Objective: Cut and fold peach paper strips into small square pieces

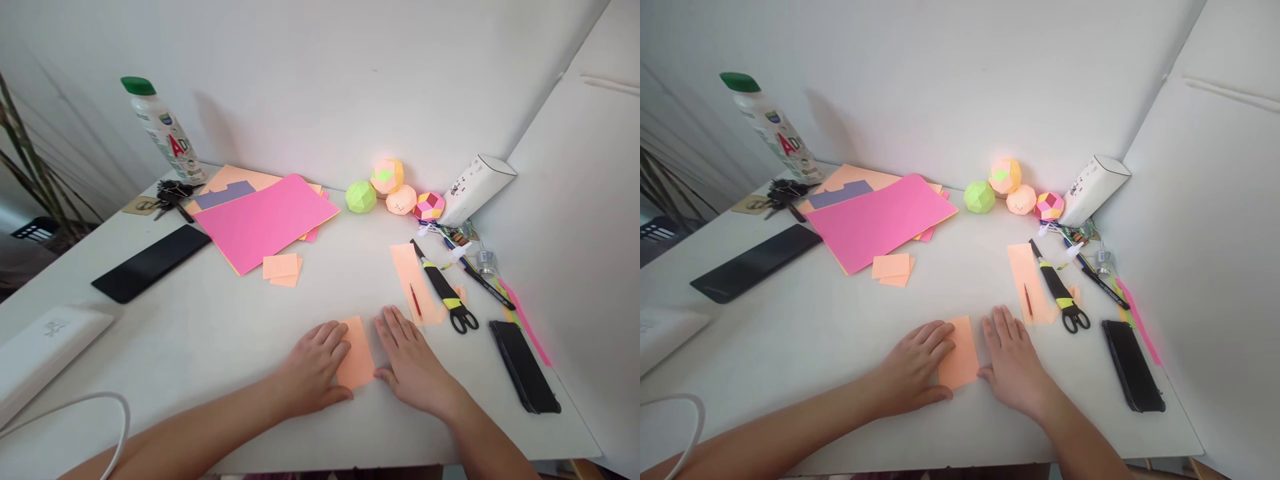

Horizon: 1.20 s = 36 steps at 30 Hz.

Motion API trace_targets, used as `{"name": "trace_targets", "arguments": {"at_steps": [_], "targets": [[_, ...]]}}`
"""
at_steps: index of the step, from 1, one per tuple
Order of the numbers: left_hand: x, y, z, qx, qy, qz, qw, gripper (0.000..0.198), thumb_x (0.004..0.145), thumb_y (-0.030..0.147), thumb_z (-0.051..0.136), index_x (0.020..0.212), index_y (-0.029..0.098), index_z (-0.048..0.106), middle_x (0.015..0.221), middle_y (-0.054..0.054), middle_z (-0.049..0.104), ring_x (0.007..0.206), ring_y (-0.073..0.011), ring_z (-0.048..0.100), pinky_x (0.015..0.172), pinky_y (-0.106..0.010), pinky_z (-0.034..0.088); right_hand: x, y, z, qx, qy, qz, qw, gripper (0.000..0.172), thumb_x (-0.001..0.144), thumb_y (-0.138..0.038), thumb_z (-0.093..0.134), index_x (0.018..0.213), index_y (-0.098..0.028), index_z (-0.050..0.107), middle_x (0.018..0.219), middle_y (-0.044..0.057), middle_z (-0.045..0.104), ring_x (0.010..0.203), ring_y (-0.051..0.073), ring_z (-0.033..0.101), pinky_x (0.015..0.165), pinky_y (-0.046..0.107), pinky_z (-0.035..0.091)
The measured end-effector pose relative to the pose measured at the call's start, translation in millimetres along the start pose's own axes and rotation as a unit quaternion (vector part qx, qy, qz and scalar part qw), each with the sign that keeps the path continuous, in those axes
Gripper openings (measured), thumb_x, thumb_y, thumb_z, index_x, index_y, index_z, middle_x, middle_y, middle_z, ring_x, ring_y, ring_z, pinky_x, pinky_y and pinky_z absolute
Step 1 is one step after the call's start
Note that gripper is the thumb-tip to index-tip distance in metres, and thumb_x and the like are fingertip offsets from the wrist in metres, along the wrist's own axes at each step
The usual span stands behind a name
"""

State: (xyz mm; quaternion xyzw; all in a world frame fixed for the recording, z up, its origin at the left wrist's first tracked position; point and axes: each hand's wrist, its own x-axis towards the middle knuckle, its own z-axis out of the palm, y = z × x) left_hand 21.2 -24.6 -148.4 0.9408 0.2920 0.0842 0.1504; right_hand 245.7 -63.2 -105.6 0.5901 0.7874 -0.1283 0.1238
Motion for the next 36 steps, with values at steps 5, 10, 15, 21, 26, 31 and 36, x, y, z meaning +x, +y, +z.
{"name": "trace_targets", "arguments": {"at_steps": [5,10,15,21,26,31,36], "targets": [[-1.2,0.3,-6.2,-0.002,-0.016,0.010,1.000,0.046,0.083,0.056,0.058,0.103,0.016,0.058,0.131,-0.016,0.051,0.120,-0.0341,0.045,0.098,-0.047,0.041,-0.9,7.1,-15.1,0.143,0.060,-0.101,0.983,0.035,0.086,-0.017,0.056,0.120,-0.017,0.057,0.133,0.015,0.051,0.121,0.028,0.051,0.099,0.044,0.046],[-4.6,-1.3,-12.0,-0.027,-0.030,0.024,0.999,0.039,0.084,0.046,0.055,0.109,0.016,0.056,0.132,-0.015,0.048,0.123,-0.0328,0.042,0.104,-0.045,0.036,1.9,-17.3,-3.6,0.292,0.092,-0.127,0.943,0.012,0.079,-0.013,0.058,0.088,-0.020,0.057,0.099,0.006,0.060,0.097,0.019,0.059,0.083,0.035,0.054],[-7.1,-3.0,-11.6,-0.032,-0.032,0.037,0.998,0.050,0.085,0.045,0.051,0.123,0.013,0.051,0.133,-0.016,0.048,0.127,-0.0336,0.039,0.108,-0.047,0.030,4.3,-30.8,15.7,0.192,0.091,-0.109,0.971,0.051,0.077,-0.021,0.059,0.125,-0.011,0.048,0.155,0.019,0.021,0.145,0.035,0.003,0.113,0.058,0.024],[-5.9,-3.4,-10.6,-0.035,-0.023,0.048,0.998,0.048,0.083,0.043,0.052,0.118,0.011,0.055,0.129,-0.016,0.051,0.127,-0.0332,0.039,0.111,-0.046,0.028,6.7,-32.1,27.5,0.132,0.049,-0.101,0.985,0.092,0.078,-0.022,0.052,0.152,-0.009,-0.001,0.159,0.017,-0.008,0.143,0.032,-0.018,0.116,0.058,0.010],[-6.4,-2.9,-9.3,-0.032,-0.026,0.044,0.998,0.047,0.082,0.042,0.053,0.117,0.011,0.055,0.131,-0.017,0.051,0.128,-0.0335,0.039,0.111,-0.047,0.027,7.7,-34.4,21.1,0.137,-0.018,-0.056,0.989,0.095,0.078,-0.024,0.052,0.152,-0.016,-0.008,0.157,0.010,-0.021,0.142,0.031,-0.022,0.117,0.056,0.005],[-9.9,-4.9,-7.6,-0.022,-0.041,0.043,0.998,0.052,0.083,0.047,0.052,0.122,0.013,0.053,0.140,-0.019,0.043,0.132,-0.0361,0.036,0.110,-0.049,0.027,5.9,-26.1,10.4,0.133,-0.069,-0.020,0.988,0.092,0.080,-0.024,0.050,0.153,-0.020,-0.007,0.156,0.006,-0.024,0.141,0.028,-0.025,0.118,0.051,0.001],[-8.8,-4.7,-1.0,-0.017,-0.017,0.045,0.999,0.051,0.087,0.053,0.047,0.120,0.015,0.054,0.140,-0.019,0.044,0.128,-0.0365,0.040,0.105,-0.050,0.032,4.8,-17.2,7.7,0.133,-0.083,-0.007,0.988,0.091,0.082,-0.026,0.049,0.152,-0.023,-0.009,0.155,0.004,-0.027,0.140,0.026,-0.026,0.118,0.049,0.001]]}}
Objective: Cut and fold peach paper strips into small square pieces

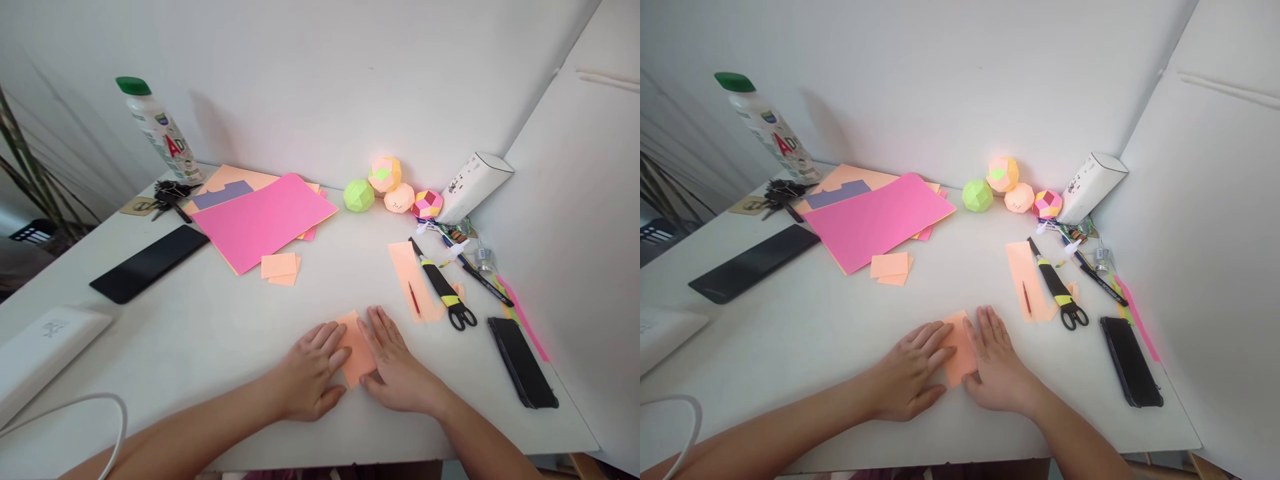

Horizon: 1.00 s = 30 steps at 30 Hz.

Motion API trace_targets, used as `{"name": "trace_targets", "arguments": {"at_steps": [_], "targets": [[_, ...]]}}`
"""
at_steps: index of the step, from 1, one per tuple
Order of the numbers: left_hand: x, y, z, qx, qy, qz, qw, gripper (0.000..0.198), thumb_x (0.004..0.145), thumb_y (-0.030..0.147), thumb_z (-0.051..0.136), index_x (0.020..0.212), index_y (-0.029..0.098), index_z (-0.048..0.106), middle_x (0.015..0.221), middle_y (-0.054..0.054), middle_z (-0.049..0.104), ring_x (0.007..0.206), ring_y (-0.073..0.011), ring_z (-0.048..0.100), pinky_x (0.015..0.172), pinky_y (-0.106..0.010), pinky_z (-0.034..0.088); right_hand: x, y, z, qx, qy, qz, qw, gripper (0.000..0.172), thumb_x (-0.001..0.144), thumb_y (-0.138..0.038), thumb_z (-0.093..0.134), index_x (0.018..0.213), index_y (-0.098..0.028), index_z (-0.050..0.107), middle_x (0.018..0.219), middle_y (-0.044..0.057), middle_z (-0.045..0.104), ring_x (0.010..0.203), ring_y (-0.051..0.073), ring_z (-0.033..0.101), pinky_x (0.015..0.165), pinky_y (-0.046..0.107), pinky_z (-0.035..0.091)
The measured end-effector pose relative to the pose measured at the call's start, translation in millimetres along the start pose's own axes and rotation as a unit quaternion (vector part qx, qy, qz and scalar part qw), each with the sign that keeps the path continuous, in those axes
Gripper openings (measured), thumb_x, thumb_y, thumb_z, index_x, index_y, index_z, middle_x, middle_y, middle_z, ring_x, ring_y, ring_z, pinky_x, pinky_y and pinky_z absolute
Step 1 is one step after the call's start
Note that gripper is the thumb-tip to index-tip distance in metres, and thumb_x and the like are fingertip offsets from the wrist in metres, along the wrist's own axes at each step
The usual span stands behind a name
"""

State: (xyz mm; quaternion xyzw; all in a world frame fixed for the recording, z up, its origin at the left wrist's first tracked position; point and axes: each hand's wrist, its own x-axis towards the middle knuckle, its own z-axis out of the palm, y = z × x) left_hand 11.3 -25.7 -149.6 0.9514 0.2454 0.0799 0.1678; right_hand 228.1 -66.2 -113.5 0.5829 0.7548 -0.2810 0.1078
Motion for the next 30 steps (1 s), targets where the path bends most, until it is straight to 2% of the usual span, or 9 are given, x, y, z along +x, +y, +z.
{"name": "trace_targets", "arguments": {"at_steps": [4,7,13,19,25,28,30], "targets": [[6.5,6.2,7.6,0.000,0.047,-0.032,0.998,0.052,0.086,0.064,0.044,0.099,0.016,0.061,0.129,-0.018,0.052,0.118,-0.0355,0.047,0.099,-0.050,0.039,-0.1,-1.4,0.4,0.010,0.001,0.002,1.000,0.093,0.081,-0.026,0.050,0.152,-0.022,-0.009,0.155,0.005,-0.026,0.141,0.026,-0.026,0.118,0.050,0.001],[9.4,12.4,10.6,0.007,0.068,-0.051,0.996,0.040,0.086,0.054,0.050,0.090,0.015,0.059,0.128,-0.020,0.053,0.119,-0.0358,0.047,0.098,-0.051,0.039,0.1,-1.6,1.9,0.011,0.008,-0.004,1.000,0.091,0.082,-0.026,0.050,0.152,-0.021,-0.007,0.156,0.007,-0.023,0.141,0.027,-0.024,0.118,0.052,0.003],[8.5,17.0,10.9,-0.005,0.061,-0.066,0.996,0.035,0.084,0.047,0.052,0.095,0.015,0.057,0.133,-0.022,0.050,0.121,-0.0379,0.045,0.099,-0.054,0.037,1.2,9.1,0.1,0.001,0.038,-0.011,0.999,0.097,0.079,-0.025,0.055,0.152,-0.025,-0.009,0.156,0.008,-0.023,0.141,0.031,-0.023,0.116,0.056,0.007],[7.8,15.4,12.6,0.003,0.051,-0.068,0.996,0.038,0.083,0.049,0.054,0.099,0.015,0.057,0.133,-0.020,0.048,0.122,-0.0375,0.044,0.101,-0.053,0.036,-0.7,21.0,-12.2,-0.004,0.018,0.016,1.000,0.094,0.080,-0.025,0.055,0.152,-0.026,-0.007,0.157,0.006,-0.023,0.141,0.030,-0.022,0.116,0.054,0.007],[8.4,16.1,10.2,0.002,0.041,-0.063,0.997,0.038,0.084,0.048,0.054,0.098,0.014,0.058,0.132,-0.021,0.048,0.121,-0.0370,0.044,0.100,-0.052,0.037,-3.2,32.1,-11.9,0.008,0.034,0.001,0.999,0.093,0.080,-0.018,0.052,0.152,-0.031,-0.006,0.158,0.002,-0.021,0.144,0.029,-0.016,0.116,0.053,0.013],[8.6,15.6,10.3,0.009,0.041,-0.063,0.997,0.038,0.084,0.049,0.053,0.098,0.014,0.058,0.133,-0.020,0.048,0.120,-0.0369,0.045,0.100,-0.052,0.037,-4.6,32.9,-12.1,0.015,0.053,0.000,0.998,0.086,0.080,-0.013,0.047,0.153,-0.030,0.004,0.160,0.003,-0.011,0.146,0.028,-0.009,0.116,0.053,0.018],[7.9,13.8,10.0,0.012,0.042,-0.057,0.997,0.039,0.084,0.050,0.052,0.098,0.014,0.058,0.134,-0.020,0.048,0.120,-0.0370,0.045,0.100,-0.052,0.037,-6.3,30.2,-14.1,0.024,0.092,0.011,0.995,0.077,0.082,-0.013,0.044,0.152,-0.025,0.014,0.161,0.008,0.002,0.147,0.028,0.002,0.114,0.052,0.025]]}}
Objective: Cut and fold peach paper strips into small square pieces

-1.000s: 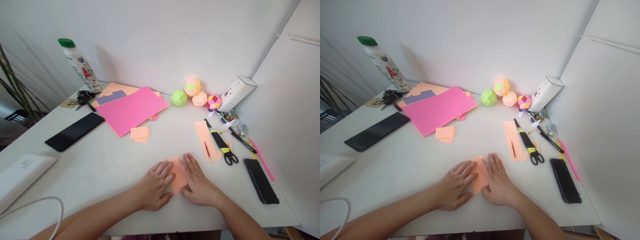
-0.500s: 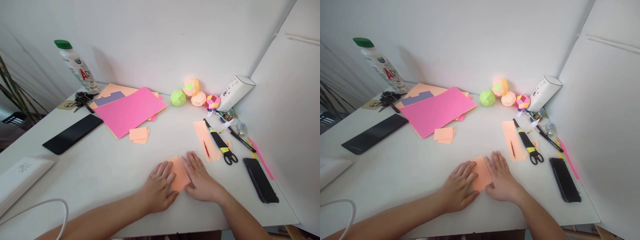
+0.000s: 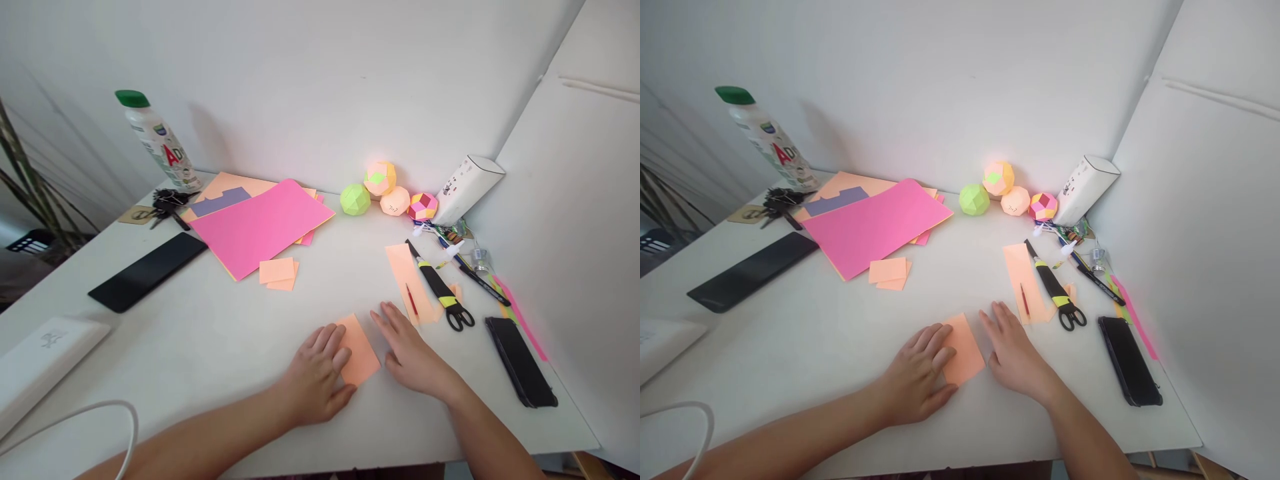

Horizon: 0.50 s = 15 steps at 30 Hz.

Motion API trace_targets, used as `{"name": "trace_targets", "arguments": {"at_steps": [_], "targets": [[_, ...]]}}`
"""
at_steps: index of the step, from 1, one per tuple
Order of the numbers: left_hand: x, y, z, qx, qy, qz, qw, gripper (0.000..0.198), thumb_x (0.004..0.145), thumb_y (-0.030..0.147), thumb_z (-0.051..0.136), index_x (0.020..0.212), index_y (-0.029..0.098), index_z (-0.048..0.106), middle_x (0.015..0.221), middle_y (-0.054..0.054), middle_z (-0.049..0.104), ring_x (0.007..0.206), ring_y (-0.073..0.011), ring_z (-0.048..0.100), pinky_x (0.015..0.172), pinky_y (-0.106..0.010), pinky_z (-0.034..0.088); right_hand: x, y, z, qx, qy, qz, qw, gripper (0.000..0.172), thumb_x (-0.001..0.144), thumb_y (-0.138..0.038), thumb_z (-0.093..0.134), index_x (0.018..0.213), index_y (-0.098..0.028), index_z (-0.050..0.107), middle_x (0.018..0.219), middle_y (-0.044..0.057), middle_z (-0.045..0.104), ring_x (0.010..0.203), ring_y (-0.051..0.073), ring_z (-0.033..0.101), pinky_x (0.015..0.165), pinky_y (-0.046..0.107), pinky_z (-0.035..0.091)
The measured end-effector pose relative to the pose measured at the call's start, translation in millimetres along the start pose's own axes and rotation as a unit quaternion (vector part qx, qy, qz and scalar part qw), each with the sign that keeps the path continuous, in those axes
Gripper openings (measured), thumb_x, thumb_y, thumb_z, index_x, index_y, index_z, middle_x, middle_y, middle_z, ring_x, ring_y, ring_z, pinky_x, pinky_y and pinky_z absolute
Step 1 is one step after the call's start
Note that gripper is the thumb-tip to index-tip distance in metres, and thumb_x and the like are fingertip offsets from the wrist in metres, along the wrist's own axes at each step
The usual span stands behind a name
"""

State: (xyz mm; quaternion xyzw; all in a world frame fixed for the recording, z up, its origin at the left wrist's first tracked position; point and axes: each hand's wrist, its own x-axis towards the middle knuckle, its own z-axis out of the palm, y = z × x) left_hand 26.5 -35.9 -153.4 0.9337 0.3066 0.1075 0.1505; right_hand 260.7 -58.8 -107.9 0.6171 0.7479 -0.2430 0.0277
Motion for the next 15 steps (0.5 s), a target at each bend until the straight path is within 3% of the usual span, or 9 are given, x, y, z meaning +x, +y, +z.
{"name": "trace_targets", "arguments": {"at_steps": [3,7,10,15], "targets": [[-1.2,-5.6,-3.8,-0.002,-0.007,0.021,1.000,0.038,0.084,0.050,0.053,0.099,0.015,0.057,0.134,-0.019,0.049,0.121,-0.0361,0.045,0.102,-0.051,0.036,-3.2,-9.0,-5.3,0.016,0.062,-0.054,0.996,0.060,0.087,-0.019,0.046,0.146,-0.018,0.033,0.155,0.014,0.025,0.143,0.027,0.025,0.110,0.047,0.036],[-2.4,-14.8,-12.2,-0.010,-0.032,0.041,0.999,0.037,0.082,0.050,0.057,0.100,0.017,0.056,0.134,-0.016,0.049,0.124,-0.0352,0.042,0.103,-0.050,0.035,-5.1,-23.4,-6.0,-0.004,0.086,-0.241,0.967,0.032,0.083,-0.016,0.055,0.115,-0.019,0.061,0.129,0.012,0.056,0.120,0.024,0.053,0.097,0.040,0.049],[-2.5,-18.6,-15.4,-0.015,-0.042,0.052,0.998,0.042,0.079,0.053,0.059,0.102,0.017,0.056,0.135,-0.015,0.048,0.124,-0.0354,0.040,0.103,-0.050,0.036,-3.4,-29.2,2.5,-0.065,0.106,-0.298,0.946,0.022,0.084,-0.012,0.053,0.103,-0.018,0.062,0.108,0.011,0.064,0.107,0.023,0.058,0.087,0.040,0.052],[-2.0,-18.5,-14.8,-0.019,-0.035,0.053,0.998,0.049,0.074,0.059,0.062,0.098,0.016,0.058,0.131,-0.015,0.051,0.122,-0.0351,0.042,0.104,-0.048,0.036,-2.3,-29.4,18.6,-0.148,0.160,-0.318,0.923,0.020,0.089,-0.006,0.044,0.092,-0.016,0.060,0.089,0.010,0.066,0.100,0.023,0.062,0.076,0.036,0.054]]}}
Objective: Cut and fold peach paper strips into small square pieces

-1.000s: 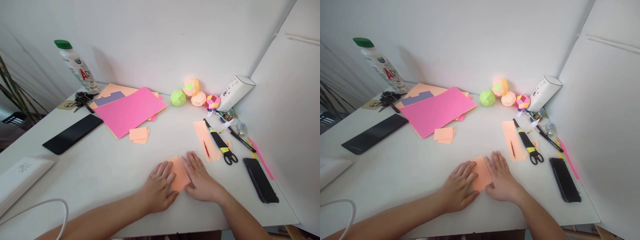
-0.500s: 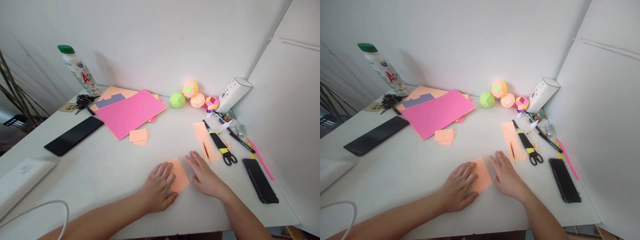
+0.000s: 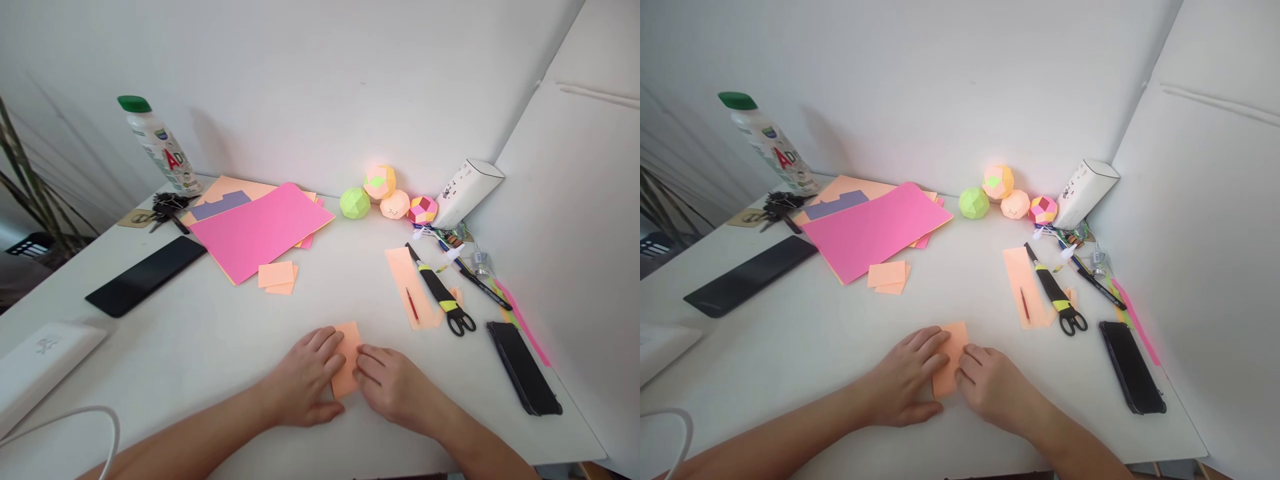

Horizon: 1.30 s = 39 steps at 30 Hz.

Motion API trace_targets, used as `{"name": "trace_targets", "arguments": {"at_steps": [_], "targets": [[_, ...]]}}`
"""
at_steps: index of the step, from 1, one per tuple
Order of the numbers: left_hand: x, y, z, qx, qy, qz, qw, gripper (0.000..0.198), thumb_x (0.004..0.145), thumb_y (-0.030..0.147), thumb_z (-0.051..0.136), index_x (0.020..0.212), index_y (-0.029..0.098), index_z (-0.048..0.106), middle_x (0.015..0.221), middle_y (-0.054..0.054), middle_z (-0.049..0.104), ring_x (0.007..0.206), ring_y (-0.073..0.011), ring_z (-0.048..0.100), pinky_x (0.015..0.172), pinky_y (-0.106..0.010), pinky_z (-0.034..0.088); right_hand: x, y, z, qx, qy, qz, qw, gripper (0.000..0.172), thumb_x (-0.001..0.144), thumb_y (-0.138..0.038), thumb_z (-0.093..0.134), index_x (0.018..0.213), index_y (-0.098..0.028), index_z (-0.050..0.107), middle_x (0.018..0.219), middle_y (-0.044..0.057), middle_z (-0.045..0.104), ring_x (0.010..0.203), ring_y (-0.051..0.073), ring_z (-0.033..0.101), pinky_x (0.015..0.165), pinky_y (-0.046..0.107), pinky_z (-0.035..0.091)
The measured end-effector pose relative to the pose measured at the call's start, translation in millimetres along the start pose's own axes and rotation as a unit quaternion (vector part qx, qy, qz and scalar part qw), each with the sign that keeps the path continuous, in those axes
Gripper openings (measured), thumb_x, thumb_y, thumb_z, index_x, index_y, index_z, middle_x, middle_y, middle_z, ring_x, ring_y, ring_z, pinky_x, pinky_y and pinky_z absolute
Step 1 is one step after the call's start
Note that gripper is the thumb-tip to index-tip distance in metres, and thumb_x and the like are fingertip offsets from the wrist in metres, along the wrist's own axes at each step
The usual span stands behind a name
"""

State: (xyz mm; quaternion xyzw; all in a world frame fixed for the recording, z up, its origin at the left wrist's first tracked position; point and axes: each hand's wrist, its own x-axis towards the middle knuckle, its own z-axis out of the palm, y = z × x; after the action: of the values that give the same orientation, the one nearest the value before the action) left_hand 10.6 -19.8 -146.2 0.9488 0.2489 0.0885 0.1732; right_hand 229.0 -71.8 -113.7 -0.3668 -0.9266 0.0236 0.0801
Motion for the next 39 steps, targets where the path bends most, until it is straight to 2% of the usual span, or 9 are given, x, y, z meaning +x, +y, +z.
{"name": "trace_targets", "arguments": {"at_steps": [6,13,21,25,30,39], "targets": [[-0.6,1.9,0.4,-0.004,0.029,-0.003,1.000,0.041,0.075,0.053,0.062,0.096,0.018,0.057,0.124,-0.013,0.054,0.119,-0.0337,0.043,0.101,-0.048,0.038,-0.9,1.1,2.5,-0.017,0.018,-0.008,1.000,0.020,0.090,-0.005,0.043,0.093,-0.016,0.059,0.090,0.010,0.067,0.099,0.023,0.063,0.074,0.033,0.052],[0.1,0.3,2.1,-0.018,0.047,0.006,0.999,0.038,0.074,0.048,0.064,0.096,0.017,0.057,0.121,-0.013,0.055,0.115,-0.0327,0.045,0.099,-0.048,0.041,2.6,0.7,-8.0,0.032,-0.020,0.013,0.999,0.023,0.084,-0.011,0.047,0.103,-0.015,0.059,0.098,0.011,0.066,0.105,0.024,0.059,0.074,0.033,0.053],[0.3,0.7,-1.1,-0.013,0.020,0.000,1.000,0.045,0.070,0.054,0.066,0.097,0.018,0.058,0.123,-0.013,0.054,0.118,-0.0343,0.043,0.102,-0.048,0.038,4.4,-0.6,4.2,-0.033,0.036,0.008,0.999,0.022,0.090,-0.006,0.041,0.094,-0.015,0.061,0.084,0.008,0.065,0.089,0.022,0.063,0.063,0.029,0.049],[-0.2,-0.1,-2.2,-0.014,0.026,0.020,0.999,0.034,0.075,0.040,0.061,0.099,0.017,0.056,0.122,-0.014,0.053,0.117,-0.0335,0.043,0.102,-0.048,0.038,7.5,0.5,2.6,-0.010,0.067,0.018,0.998,0.023,0.091,-0.008,0.041,0.096,-0.014,0.063,0.083,0.008,0.067,0.084,0.019,0.063,0.062,0.028,0.049],[-0.2,-3.1,-1.1,-0.046,0.086,0.046,0.994,0.020,0.077,0.015,0.048,0.097,0.016,0.053,0.117,-0.013,0.055,0.110,-0.0288,0.047,0.098,-0.046,0.042,8.9,3.8,1.7,0.017,0.094,0.021,0.995,0.024,0.090,-0.007,0.043,0.100,-0.012,0.064,0.084,0.009,0.069,0.085,0.019,0.065,0.065,0.029,0.053],[3.1,-7.0,5.8,-0.069,0.181,0.066,0.979,0.025,0.077,0.002,0.041,0.093,0.017,0.053,0.106,-0.010,0.060,0.102,-0.0231,0.052,0.088,-0.042,0.050,7.9,10.0,8.3,0.080,0.151,0.026,0.985,0.025,0.086,-0.006,0.048,0.106,-0.014,0.062,0.087,0.008,0.071,0.084,0.018,0.067,0.068,0.030,0.055]]}}
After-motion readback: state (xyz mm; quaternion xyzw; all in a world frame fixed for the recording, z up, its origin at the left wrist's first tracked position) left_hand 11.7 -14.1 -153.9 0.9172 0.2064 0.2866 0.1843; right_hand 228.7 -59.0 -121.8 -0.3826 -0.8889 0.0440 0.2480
